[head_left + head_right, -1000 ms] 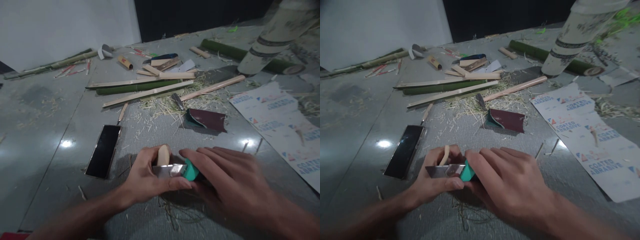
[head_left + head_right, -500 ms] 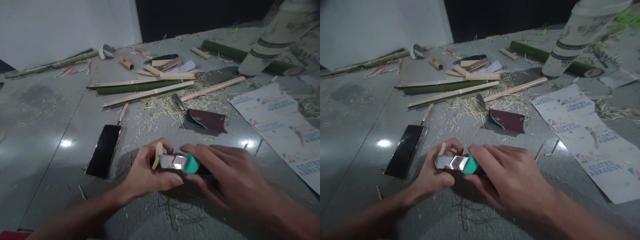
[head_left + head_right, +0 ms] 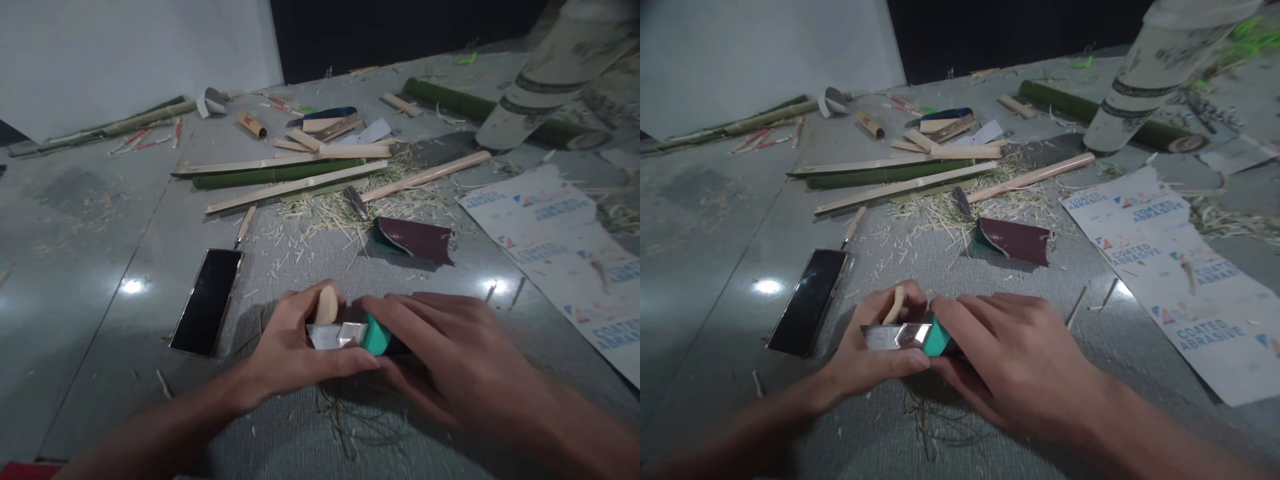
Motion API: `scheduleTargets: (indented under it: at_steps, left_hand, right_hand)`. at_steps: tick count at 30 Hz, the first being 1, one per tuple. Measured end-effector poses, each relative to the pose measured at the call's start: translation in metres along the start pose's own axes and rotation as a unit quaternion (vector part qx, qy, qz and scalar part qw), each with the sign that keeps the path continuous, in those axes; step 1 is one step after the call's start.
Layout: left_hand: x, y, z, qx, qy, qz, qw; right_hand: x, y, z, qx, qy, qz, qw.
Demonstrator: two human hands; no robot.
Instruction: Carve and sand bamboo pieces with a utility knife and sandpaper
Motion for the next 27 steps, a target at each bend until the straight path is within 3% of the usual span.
scheduleTargets:
  at_steps: [5, 10, 17, 22, 27]
  left_hand:
    - [0.002, 0.003, 0.002, -0.025, 0.0, 0.008, 1.0]
    - [-0.001, 0.006, 0.008, -0.091, -0.038, 0.035, 0.994]
    - [-0.004, 0.005, 0.008, -0.113, -0.052, 0.053, 0.991]
    - [-0.01, 0.01, 0.014, -0.141, -0.118, -0.007, 0.983]
    - [-0.016, 0.011, 0.023, -0.179, -0.102, -0.066, 0.976]
  right_hand:
    - [0.0, 0.0, 0.001, -0.012, 0.031, 0.003, 0.999]
    - [0.001, 0.005, 0.004, -0.042, 0.092, -0.037, 0.994]
    - [0.003, 0.007, -0.001, -0.041, 0.101, -0.058, 0.992]
    - [-0.008, 0.006, 0.008, -0.064, 0.11, -0.103, 0.987]
    - [-0.018, 0.006, 0.01, -0.069, 0.089, -0.127, 0.985]
Point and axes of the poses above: each hand's wrist, its own y-axis away from the middle knuckle, its own z-axis out of the back of the hand, x = y × z, the point moved 8 cm from there along -y, towards the middle knuckle, and after that the axes turned 3 degrees about -x, right-handed, at the moved point
